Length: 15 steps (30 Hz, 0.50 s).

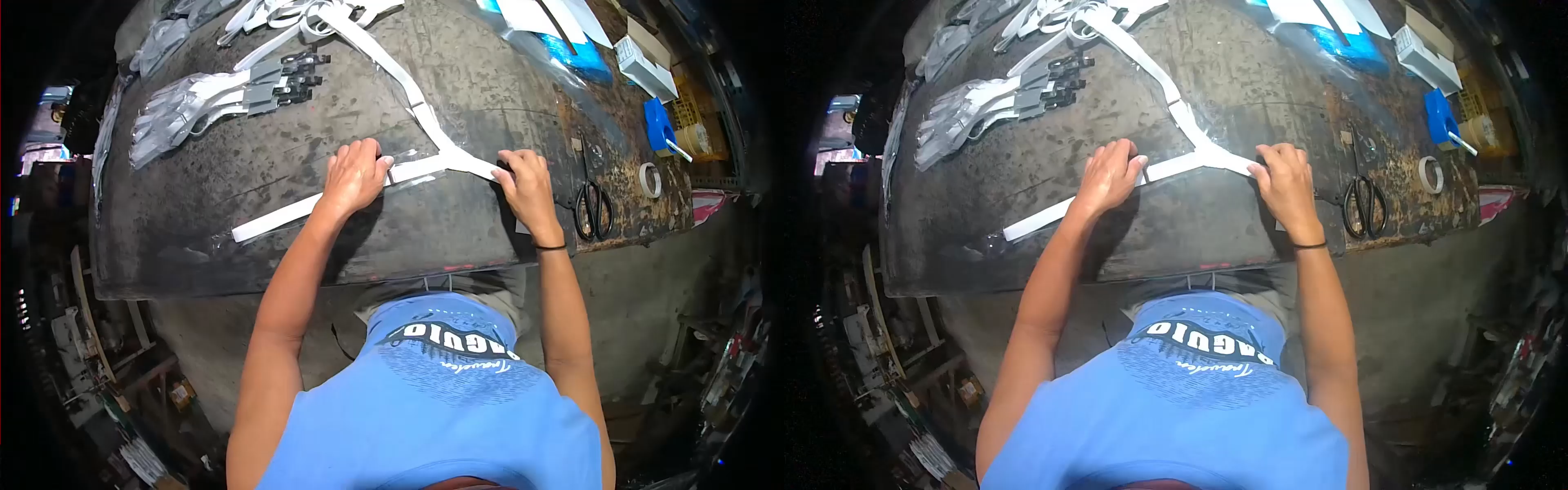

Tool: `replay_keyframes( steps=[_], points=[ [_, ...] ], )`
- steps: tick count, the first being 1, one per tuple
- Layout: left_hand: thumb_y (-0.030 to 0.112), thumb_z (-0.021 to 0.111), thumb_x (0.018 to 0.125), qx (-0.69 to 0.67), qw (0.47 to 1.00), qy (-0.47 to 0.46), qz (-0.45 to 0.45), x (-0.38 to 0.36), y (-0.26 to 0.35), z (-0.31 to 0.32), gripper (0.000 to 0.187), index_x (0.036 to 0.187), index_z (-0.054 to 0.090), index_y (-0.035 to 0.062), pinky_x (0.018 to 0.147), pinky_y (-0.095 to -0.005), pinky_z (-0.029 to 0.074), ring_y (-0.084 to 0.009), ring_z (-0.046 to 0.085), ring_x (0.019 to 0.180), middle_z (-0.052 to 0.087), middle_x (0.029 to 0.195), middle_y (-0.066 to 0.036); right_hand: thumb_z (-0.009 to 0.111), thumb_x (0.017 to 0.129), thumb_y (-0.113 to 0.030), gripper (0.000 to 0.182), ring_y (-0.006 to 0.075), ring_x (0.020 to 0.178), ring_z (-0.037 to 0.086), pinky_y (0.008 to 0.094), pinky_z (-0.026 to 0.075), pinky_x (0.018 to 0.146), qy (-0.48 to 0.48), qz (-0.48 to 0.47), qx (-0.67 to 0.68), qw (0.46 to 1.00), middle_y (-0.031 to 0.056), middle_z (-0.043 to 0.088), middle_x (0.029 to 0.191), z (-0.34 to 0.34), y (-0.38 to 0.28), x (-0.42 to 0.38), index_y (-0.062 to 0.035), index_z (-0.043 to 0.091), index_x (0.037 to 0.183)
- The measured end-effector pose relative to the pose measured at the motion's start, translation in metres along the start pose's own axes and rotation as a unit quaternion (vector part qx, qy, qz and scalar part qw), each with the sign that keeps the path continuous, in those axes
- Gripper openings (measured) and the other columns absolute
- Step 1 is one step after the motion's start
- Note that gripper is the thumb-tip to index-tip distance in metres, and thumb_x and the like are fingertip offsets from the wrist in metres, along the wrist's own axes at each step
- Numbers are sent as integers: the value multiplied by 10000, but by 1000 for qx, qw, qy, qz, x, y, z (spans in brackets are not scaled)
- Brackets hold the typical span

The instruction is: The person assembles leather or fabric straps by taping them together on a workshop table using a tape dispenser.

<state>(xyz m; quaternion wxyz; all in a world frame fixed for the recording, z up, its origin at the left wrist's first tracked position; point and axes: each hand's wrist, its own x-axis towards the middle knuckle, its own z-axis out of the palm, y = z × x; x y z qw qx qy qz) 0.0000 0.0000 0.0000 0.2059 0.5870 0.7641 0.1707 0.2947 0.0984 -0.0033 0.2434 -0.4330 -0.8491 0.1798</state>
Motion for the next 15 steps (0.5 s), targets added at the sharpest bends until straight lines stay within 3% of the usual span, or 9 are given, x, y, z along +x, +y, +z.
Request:
replay_keyframes(
  steps=[2, 5, 15],
  points=[
    [341, 592, 909, 6, 999, -34, -6, -6, 10, -1, 275, 977, 593, 74, 895, -498, 411, -391, 550, 989, 580, 1109, -193, 731, 821, -188, 264, 297, 978, 554, 428, 408, 866, 0, 0, -54, 999, 72, 631, 994, -3, -5, -8, -92, 701, 1064],
    [353, 594, 904, 5, 1000, -13, 23, 9, -3, -2, 291, 975, 586, 71, 890, -494, 410, -395, 554, 980, 607, 1049, -183, 746, 804, -190, 263, 282, 951, 550, 419, 408, 847, 23, -3, -61, 998, 58, 616, 943, 17, -4, 6, -106, 703, 1050],
    [397, 581, 899, -15, 997, -70, -6, 14, 6, -5, 346, 941, 572, 54, 885, -444, 402, -353, 558, 968, 583, 978, -167, 738, 812, -165, 141, 257, 895, 537, 414, 377, 897, 28, -18, -16, 999, 43, 553, 843, 24, -3, 1, -128, 714, 946]
  ],
)
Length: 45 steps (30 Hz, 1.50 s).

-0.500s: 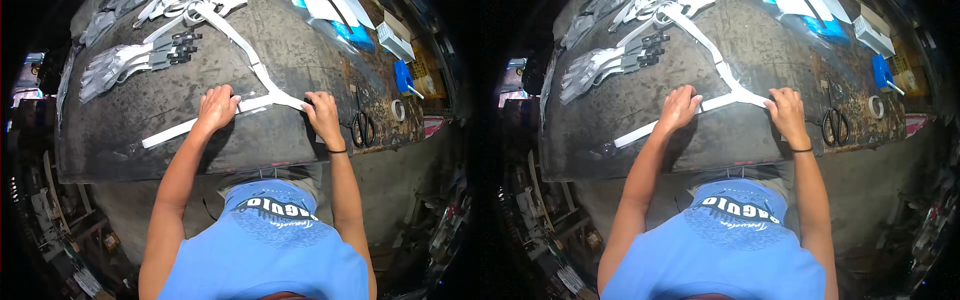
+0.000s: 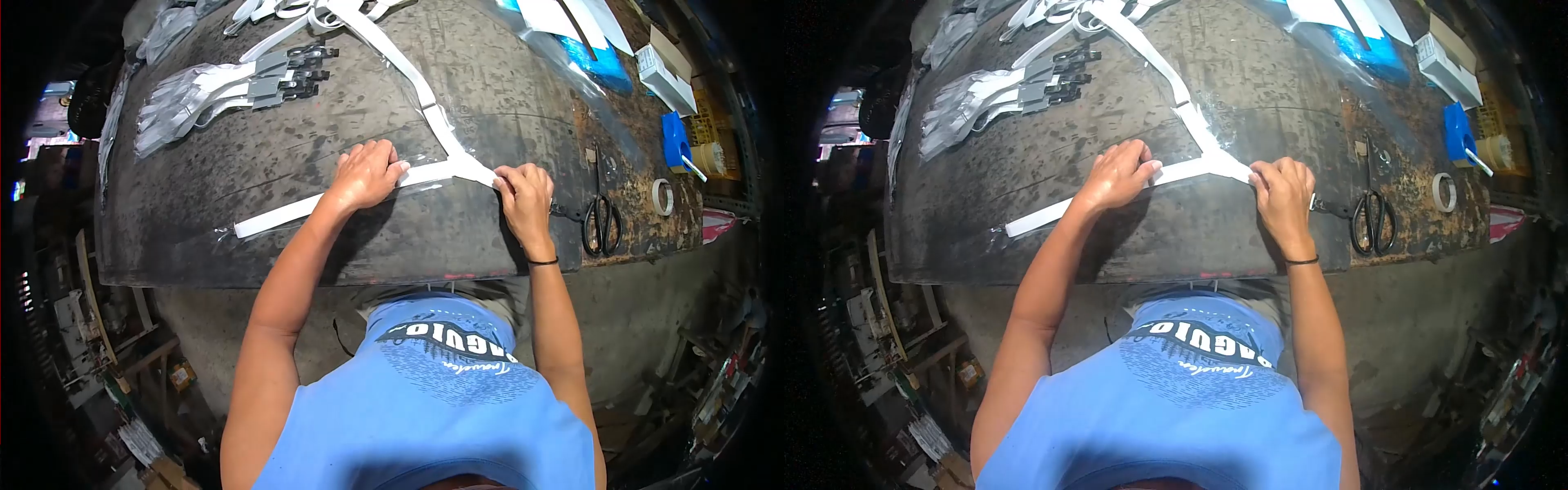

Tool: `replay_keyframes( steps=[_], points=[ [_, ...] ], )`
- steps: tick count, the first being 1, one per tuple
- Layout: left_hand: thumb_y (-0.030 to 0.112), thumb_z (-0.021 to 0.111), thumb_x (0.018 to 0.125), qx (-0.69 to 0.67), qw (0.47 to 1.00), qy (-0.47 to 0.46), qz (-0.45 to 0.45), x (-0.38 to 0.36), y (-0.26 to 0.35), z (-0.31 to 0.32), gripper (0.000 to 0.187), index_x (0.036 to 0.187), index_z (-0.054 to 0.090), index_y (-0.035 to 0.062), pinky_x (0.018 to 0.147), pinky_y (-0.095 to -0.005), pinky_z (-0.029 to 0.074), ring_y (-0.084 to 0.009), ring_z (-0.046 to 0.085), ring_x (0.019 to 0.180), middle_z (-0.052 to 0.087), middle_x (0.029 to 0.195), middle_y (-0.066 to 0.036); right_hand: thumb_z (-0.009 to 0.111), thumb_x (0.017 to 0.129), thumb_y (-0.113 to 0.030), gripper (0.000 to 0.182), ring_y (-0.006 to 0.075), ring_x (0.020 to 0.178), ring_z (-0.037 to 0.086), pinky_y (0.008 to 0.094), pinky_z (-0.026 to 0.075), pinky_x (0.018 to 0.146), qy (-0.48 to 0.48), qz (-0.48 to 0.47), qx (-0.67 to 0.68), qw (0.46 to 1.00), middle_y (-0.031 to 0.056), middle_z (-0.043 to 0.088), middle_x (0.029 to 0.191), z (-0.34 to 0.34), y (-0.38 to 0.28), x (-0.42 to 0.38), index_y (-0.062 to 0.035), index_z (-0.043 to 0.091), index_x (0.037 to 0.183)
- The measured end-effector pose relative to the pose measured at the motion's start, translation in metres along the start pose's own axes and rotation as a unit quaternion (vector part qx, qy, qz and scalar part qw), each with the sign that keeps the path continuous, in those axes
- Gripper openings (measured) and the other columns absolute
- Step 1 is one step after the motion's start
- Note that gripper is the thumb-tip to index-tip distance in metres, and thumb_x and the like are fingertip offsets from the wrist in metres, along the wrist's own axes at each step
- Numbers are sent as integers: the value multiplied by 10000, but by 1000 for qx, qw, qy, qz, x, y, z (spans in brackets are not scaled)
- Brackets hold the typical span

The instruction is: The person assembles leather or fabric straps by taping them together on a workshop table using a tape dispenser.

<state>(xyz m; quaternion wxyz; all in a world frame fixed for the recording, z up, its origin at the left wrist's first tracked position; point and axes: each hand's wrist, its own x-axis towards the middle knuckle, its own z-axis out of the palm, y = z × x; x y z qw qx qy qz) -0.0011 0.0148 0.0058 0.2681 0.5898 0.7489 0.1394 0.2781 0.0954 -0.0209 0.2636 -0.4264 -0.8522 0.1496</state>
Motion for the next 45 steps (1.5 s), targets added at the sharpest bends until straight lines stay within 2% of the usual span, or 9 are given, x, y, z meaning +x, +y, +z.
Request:
replay_keyframes(
  steps=[18, 24, 27, 30, 32, 33, 40, 43, 45],
  points=[
    [361, 625, 885, 27, 1000, 2, -1, 5, 8, 4, 295, 919, 596, 69, 868, -429, 413, -323, 536, 985, 563, 970, -132, 699, 837, -134, 132, 289, 959, 546, 469, 369, 1013, 30, -17, 15, 999, 73, 584, 935, 2, -9, -1, -101, 675, 964],
    [168, 672, 870, -102, 974, 152, 135, 17, 24, 8, 153, 953, 613, 54, 861, -420, 443, -318, 554, 973, 558, 965, -132, 717, 822, -144, 139, 280, 967, 547, 446, 391, 947, 34, -22, 34, 999, 75, 588, 941, -4, -20, 13, -93, 691, 949],
    [129, 696, 850, -82, 963, 174, 188, 33, 26, 6, 161, 982, 635, 61, 894, -424, 443, -328, 557, 1005, 576, 1012, -136, 697, 845, -140, 163, 312, 909, 566, 426, 437, 854, -21, 76, 71, 994, 105, 598, 889, -10, -29, 11, -77, 712, 995],
    [227, 680, 879, -47, 937, 259, 230, 70, 14, 5, 288, 1131, 641, 93, 991, -463, 402, -357, 501, 1174, 546, 1222, -161, 658, 896, -151, 314, 259, 839, 599, 351, 481, 783, -66, 194, 231, 951, 98, 611, 865, -16, -41, -1, -25, 670, 1183],
    [337, 639, 915, 76, 924, 308, 215, 93, 13, 6, 464, 1330, 561, 145, 1085, -529, 304, -393, 346, 1353, 402, 1444, -172, 638, 930, -173, 434, 150, 827, 580, 280, 476, 778, -56, 313, 435, 842, 32, 591, 874, -25, -56, -4, 23, 574, 1313],
    [452, 552, 952, 84, 941, 249, 211, 101, 8, 9, 558, 1446, 456, 209, 1142, -572, 194, -394, 188, 1450, 272, 1548, -163, 622, 958, -196, 505, 80, 762, 536, 229, 463, 715, -31, 251, 368, 895, -18, 537, 857, -25, -53, -3, 40, 493, 1386],
    [508, 456, 985, 41, 947, 191, 254, 98, 2, 29, 519, 1466, 432, 313, 1172, -602, 101, -377, 132, 1482, 248, 1589, -105, 591, 972, -158, 501, 69, 714, 552, 225, 476, 648, -101, 345, 501, 787, -12, 549, 873, -51, -74, -41, 2, 445, 1425],
    [501, 446, 992, 100, 935, 145, 308, 97, 8, 31, 501, 1463, 433, 329, 1171, -609, 108, -350, 139, 1485, 251, 1596, -69, 646, 914, -150, 514, 213, 761, 640, 340, 507, 668, -143, 241, 174, 944, 94, 620, 892, -37, -70, -59, 6, 469, 1370],
    [497, 441, 996, 120, 940, 142, 285, 104, 4, 37, 493, 1460, 437, 328, 1172, -609, 112, -342, 142, 1487, 250, 1597, -61, 657, 891, -159, 417, 335, 796, 647, 425, 507, 686, -114, 159, 0, 981, 162, 650, 938, -31, -54, -54, -16, 540, 1265]
  ],
)
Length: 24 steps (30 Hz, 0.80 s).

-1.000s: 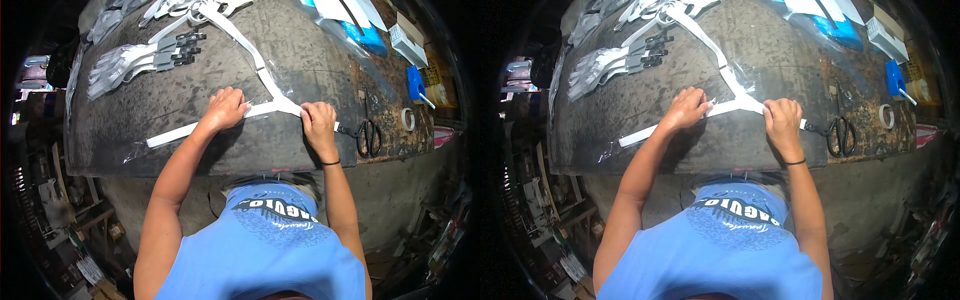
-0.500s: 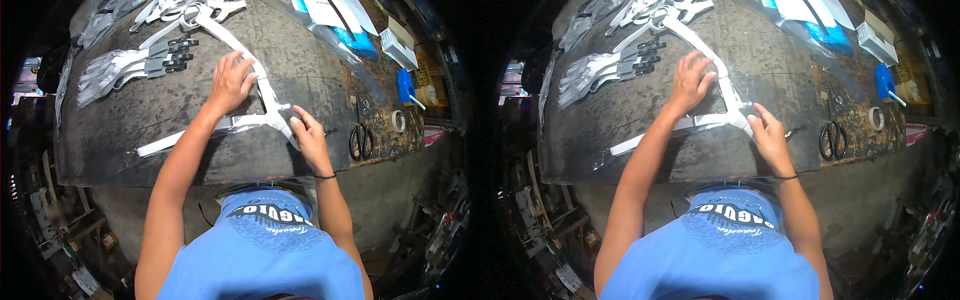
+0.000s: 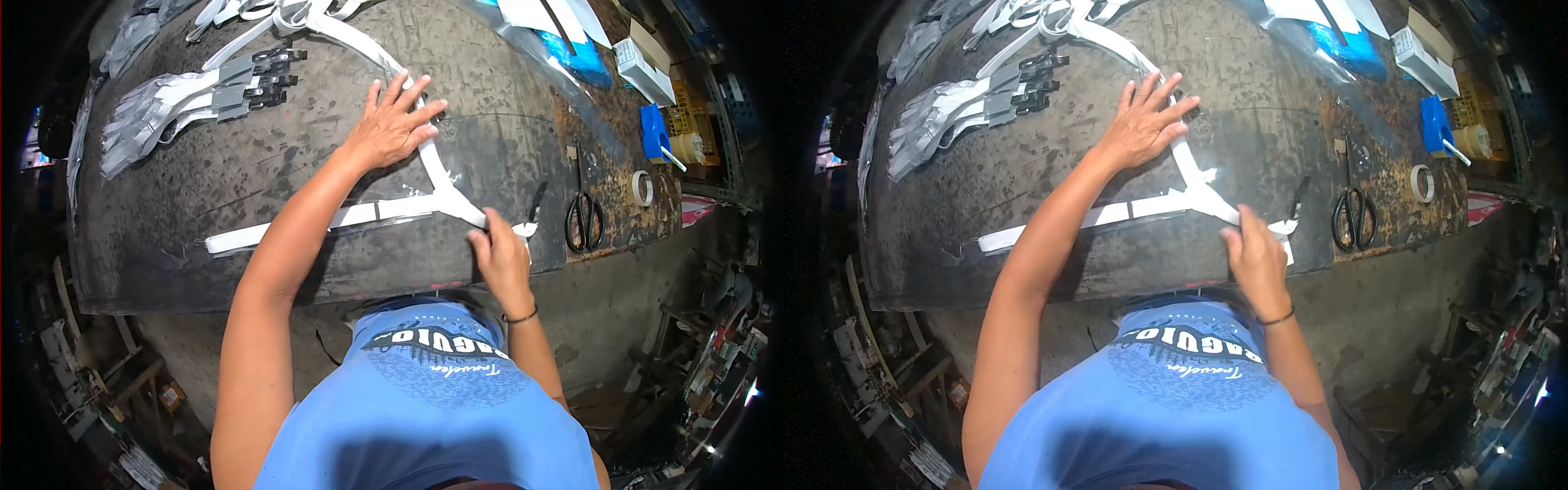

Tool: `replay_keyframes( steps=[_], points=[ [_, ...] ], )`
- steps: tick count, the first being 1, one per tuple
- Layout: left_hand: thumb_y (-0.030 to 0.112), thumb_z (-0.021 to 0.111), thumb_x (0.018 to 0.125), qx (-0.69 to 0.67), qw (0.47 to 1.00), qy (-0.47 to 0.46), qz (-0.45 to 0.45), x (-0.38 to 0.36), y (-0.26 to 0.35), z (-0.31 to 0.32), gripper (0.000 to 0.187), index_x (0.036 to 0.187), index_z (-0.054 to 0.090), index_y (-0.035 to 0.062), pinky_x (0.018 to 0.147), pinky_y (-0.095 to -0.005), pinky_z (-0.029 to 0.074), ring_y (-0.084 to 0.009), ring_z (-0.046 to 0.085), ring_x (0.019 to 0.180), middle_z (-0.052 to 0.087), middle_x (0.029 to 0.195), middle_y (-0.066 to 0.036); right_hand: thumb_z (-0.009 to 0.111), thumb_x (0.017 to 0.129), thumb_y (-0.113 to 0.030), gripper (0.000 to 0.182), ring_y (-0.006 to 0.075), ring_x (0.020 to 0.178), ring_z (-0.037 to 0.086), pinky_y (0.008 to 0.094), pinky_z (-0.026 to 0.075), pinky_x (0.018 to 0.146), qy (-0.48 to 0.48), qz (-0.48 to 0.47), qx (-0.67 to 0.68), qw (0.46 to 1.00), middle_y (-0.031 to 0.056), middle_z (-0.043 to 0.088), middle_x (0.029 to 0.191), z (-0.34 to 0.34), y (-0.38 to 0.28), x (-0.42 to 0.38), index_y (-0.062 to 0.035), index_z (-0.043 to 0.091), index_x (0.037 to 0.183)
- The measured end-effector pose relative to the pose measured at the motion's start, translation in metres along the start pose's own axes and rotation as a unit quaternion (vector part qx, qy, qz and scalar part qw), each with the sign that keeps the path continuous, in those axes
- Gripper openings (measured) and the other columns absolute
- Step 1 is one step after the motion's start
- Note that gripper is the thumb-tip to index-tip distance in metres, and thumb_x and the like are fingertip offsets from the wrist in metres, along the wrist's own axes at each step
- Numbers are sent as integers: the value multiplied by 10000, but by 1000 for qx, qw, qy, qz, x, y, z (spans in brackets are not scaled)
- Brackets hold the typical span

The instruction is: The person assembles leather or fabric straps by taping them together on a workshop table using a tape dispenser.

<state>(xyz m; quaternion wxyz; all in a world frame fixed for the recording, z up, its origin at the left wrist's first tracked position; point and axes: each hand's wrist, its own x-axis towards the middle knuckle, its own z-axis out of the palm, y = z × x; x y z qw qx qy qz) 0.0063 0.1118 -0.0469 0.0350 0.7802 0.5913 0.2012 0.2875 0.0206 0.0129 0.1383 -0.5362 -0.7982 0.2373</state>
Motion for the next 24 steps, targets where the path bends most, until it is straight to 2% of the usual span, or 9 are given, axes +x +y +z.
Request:
replay_keyframes(
  steps=[2, 6, 7, 8, 9, 12, 19, 21, 24],
  points=[
    [483, 433, 1004, 34, 999, -13, -27, 3, 1, 2, 476, 1453, 444, 326, 1168, -615, 128, -341, 151, 1486, 252, 1599, -57, 642, 898, -156, 227, 407, 857, 637, 483, 497, 702, 34, 24, -36, 998, 194, 664, 973, 0, 8, 19, -41, 596, 1088],
    [491, 427, 1004, 29, 998, -8, -52, 4, 2, 6, 478, 1449, 452, 319, 1170, -608, 129, -339, 153, 1486, 257, 1597, -61, 661, 905, -180, 424, 302, 690, 646, 406, 522, 614, 39, 62, 49, 996, 137, 635, 878, -18, 8, 34, -25, 534, 1278],
    [494, 424, 1004, 31, 998, -8, -54, 3, 2, 5, 479, 1445, 459, 311, 1172, -601, 131, -338, 157, 1486, 261, 1596, -63, 660, 918, -197, 487, 253, 639, 632, 361, 520, 558, -35, 152, 286, 945, 116, 623, 883, -23, -2, 33, -29, 480, 1337],
    [498, 420, 1004, 32, 998, -9, -55, 3, 3, 5, 481, 1441, 466, 302, 1174, -595, 134, -337, 160, 1485, 264, 1595, -66, 659, 930, -213, 551, 205, 589, 618, 317, 518, 502, -103, 231, 503, 826, 96, 611, 887, -25, -8, 31, -32, 427, 1396],
    [498, 420, 1004, 28, 998, -6, -52, 4, 4, 5, 481, 1441, 466, 302, 1174, -595, 134, -337, 160, 1485, 264, 1595, -66, 624, 965, -231, 537, 169, 560, 610, 270, 510, 442, -128, 223, 603, 755, 87, 604, 930, -18, -6, 30, -43, 387, 1409],
    [482, 426, 1005, 22, 997, -31, -65, 4, 3, 2, 466, 1417, 490, 272, 1181, -578, 128, -331, 155, 1487, 273, 1589, -69, 566, 1001, -261, 410, 202, 618, 642, 325, 551, 497, -120, 256, 749, 599, 106, 635, 947, -3, -11, 33, -40, 448, 1326],
    [430, 471, 997, 3, 998, -29, -61, 4, 2, -4, 414, 1372, 517, 260, 1178, -586, 121, -330, 147, 1489, 285, 1580, -64, 516, 1022, -316, 403, 213, 680, 655, 330, 552, 563, -102, 270, 798, 530, 94, 651, 963, 18, -3, 41, -43, 478, 1316],
    [425, 485, 987, -20, 999, 43, -12, 3, 1, -3, 376, 1305, 549, 235, 1165, -623, 111, -338, 138, 1491, 284, 1580, -61, 510, 1024, -324, 410, 212, 684, 655, 329, 551, 563, -104, 266, 798, 530, 91, 651, 962, 19, -1, 42, -44, 479, 1322],
    [377, 548, 964, -18, 998, 9, 63, 10, -5, -8, 310, 1226, 571, 214, 1147, -661, 102, -345, 138, 1492, 292, 1577, -64, 496, 1029, -330, 418, 212, 696, 654, 331, 551, 574, -107, 259, 801, 529, 87, 651, 959, 19, 1, 42, -46, 476, 1335]
  ],
)
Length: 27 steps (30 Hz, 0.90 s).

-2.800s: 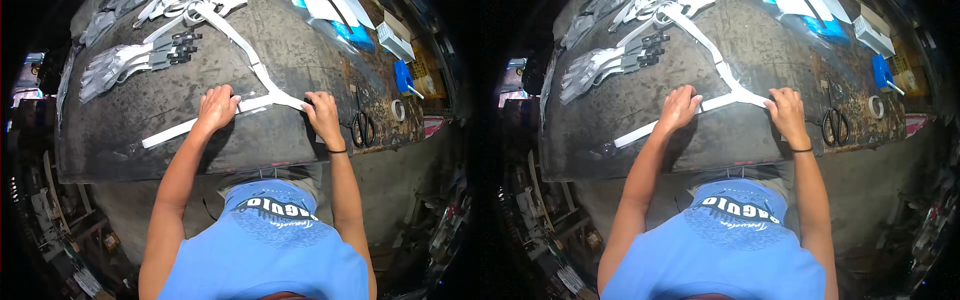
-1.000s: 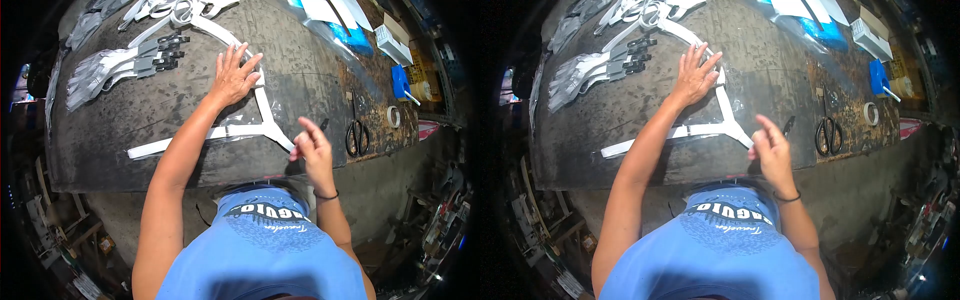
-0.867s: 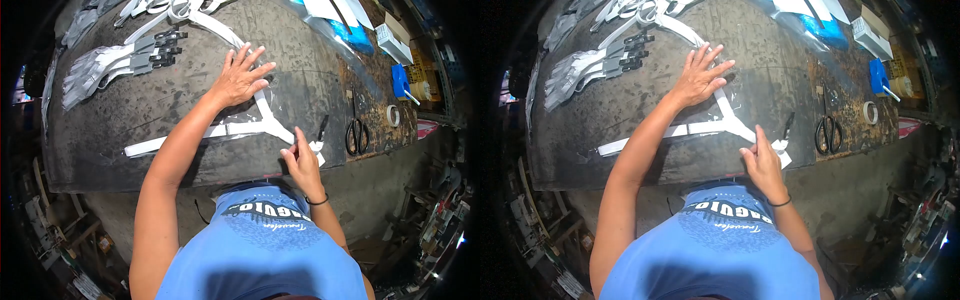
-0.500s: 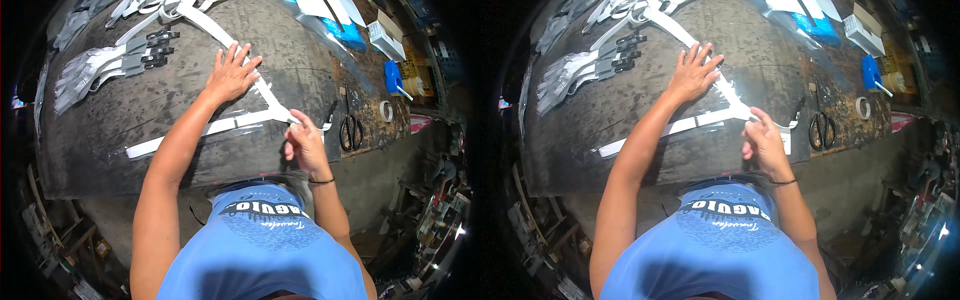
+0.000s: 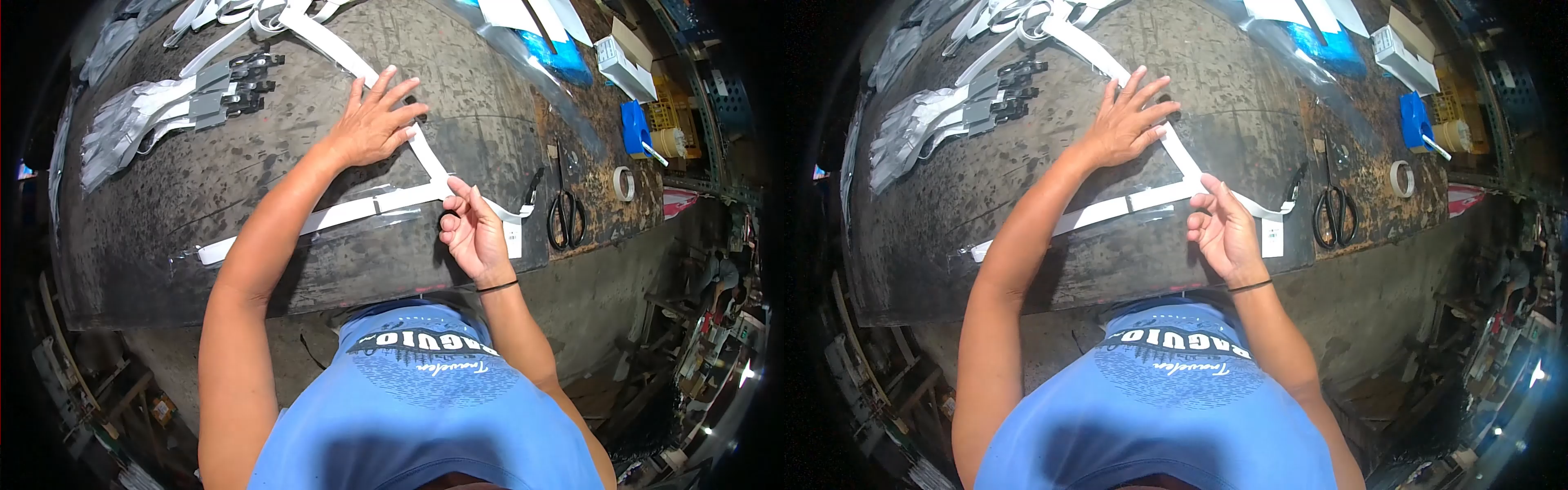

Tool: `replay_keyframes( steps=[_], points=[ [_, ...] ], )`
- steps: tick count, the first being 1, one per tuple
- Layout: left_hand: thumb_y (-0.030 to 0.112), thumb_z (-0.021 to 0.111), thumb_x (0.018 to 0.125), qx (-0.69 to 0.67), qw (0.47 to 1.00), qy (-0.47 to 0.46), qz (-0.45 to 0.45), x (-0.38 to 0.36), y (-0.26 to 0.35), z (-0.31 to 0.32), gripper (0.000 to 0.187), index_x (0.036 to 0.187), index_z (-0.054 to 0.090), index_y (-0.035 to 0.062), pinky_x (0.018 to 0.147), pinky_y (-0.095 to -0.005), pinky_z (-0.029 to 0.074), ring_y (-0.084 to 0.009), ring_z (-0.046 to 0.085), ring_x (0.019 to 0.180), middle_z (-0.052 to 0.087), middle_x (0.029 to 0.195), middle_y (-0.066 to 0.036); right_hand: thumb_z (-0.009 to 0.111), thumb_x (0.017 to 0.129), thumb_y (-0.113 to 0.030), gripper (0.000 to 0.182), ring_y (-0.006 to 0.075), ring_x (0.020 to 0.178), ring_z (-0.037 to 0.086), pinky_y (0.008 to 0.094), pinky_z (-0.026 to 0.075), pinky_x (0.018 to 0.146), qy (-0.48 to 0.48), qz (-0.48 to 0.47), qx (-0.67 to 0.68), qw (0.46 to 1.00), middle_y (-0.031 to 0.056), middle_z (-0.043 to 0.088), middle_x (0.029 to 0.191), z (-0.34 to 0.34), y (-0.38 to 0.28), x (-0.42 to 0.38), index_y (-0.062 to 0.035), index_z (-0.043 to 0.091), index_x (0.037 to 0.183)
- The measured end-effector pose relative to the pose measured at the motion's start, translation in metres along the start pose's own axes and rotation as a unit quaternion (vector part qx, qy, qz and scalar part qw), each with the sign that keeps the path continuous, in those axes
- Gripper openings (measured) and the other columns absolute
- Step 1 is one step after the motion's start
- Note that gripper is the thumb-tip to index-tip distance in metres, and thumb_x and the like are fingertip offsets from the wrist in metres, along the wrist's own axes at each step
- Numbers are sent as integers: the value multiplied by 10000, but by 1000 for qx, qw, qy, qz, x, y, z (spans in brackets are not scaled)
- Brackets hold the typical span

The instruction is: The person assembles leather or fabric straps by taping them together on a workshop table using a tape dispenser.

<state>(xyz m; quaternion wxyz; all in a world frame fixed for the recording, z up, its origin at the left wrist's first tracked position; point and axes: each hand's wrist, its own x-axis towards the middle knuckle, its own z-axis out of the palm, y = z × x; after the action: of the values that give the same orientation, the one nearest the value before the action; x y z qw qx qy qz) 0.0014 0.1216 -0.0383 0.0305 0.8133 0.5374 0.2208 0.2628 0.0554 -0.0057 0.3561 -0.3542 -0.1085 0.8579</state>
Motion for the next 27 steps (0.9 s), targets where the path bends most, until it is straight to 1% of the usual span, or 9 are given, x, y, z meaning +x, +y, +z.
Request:
replay_keyframes(
  steps=[1, 3, 9, 17, 20, 22, 23, 25, 27],
  points=[
    [377, 548, 964, -1, 1000, -2, 0, 3, -1, -3, 310, 1226, 571, 214, 1147, -661, 102, -345, 138, 1492, 292, 1577, -64, 489, 1032, -330, 421, 212, 705, 653, 334, 550, 586, -7, 1, 1, 1000, 86, 651, 957, -1, 0, 0, -47, 473, 1343],
    [314, 606, 940, -40, 994, -98, 15, 11, -1, -10, 240, 1149, 580, 198, 1138, -675, 92, -347, 149, 1490, 323, 1557, -68, 486, 1033, -325, 419, 213, 713, 652, 339, 549, 599, -8, -2, 2, 1000, 86, 651, 954, -3, 2, 1, -47, 472, 1347],
    [263, 622, 936, -90, 977, -193, -8, 28, 5, -23, 147, 1032, 563, 169, 1141, -670, 72, -317, 195, 1479, 421, 1467, -56, 480, 1037, -309, 418, 214, 734, 651, 347, 547, 628, -7, -11, -10, 1000, 94, 652, 950, -4, 5, -2, -39, 466, 1357],
    [266, 592, 953, -195, 963, -182, -47, 26, 3, -22, 106, 974, 584, 163, 1143, -642, 46, -299, 192, 1482, 452, 1442, -46, 476, 1038, -314, 455, 221, 741, 663, 347, 565, 633, -12, -13, -32, 999, 113, 653, 951, -3, 7, -5, -26, 434, 1387],
    [279, 584, 956, -213, 959, -177, -50, 26, 2, -23, 116, 972, 587, 165, 1149, -618, 43, -307, 193, 1481, 460, 1436, -53, 471, 1038, -341, 483, 224, 746, 667, 345, 567, 640, -41, 4, -14, 999, 116, 654, 957, -2, 8, 4, -47, 408, 1415],
    [284, 579, 957, -220, 958, -177, -50, 26, 1, -23, 119, 974, 588, 167, 1151, -607, 43, -312, 195, 1479, 461, 1435, -58, 469, 1035, -371, 498, 229, 735, 670, 344, 569, 622, -84, 33, 15, 996, 113, 654, 950, -1, 9, 12, -123, 377, 1458],
    [283, 576, 957, -226, 956, -178, -54, 26, 1, -23, 117, 972, 587, 168, 1149, -602, 48, -311, 198, 1478, 461, 1434, -59, 469, 1035, -371, 498, 229, 735, 670, 344, 569, 622, -86, 35, 14, 996, 113, 654, 950, 0, 10, 16, -123, 377, 1458],
    [283, 572, 957, -231, 955, -178, -58, 26, 1, -22, 115, 970, 586, 169, 1148, -598, 53, -310, 200, 1477, 461, 1434, -61, 478, 1029, -390, 515, 222, 707, 669, 342, 567, 594, -114, 70, 70, 989, 100, 655, 914, 4, 13, 24, -210, 339, 1490],
    [288, 573, 954, -233, 955, -178, -53, 26, 1, -22, 118, 971, 583, 172, 1143, -591, 61, -302, 207, 1474, 467, 1426, -61, 483, 1027, -389, 523, 217, 697, 669, 340, 566, 585, -114, 82, 74, 987, 91, 655, 891, 10, 14, 31, -228, 324, 1499]
  ],
)
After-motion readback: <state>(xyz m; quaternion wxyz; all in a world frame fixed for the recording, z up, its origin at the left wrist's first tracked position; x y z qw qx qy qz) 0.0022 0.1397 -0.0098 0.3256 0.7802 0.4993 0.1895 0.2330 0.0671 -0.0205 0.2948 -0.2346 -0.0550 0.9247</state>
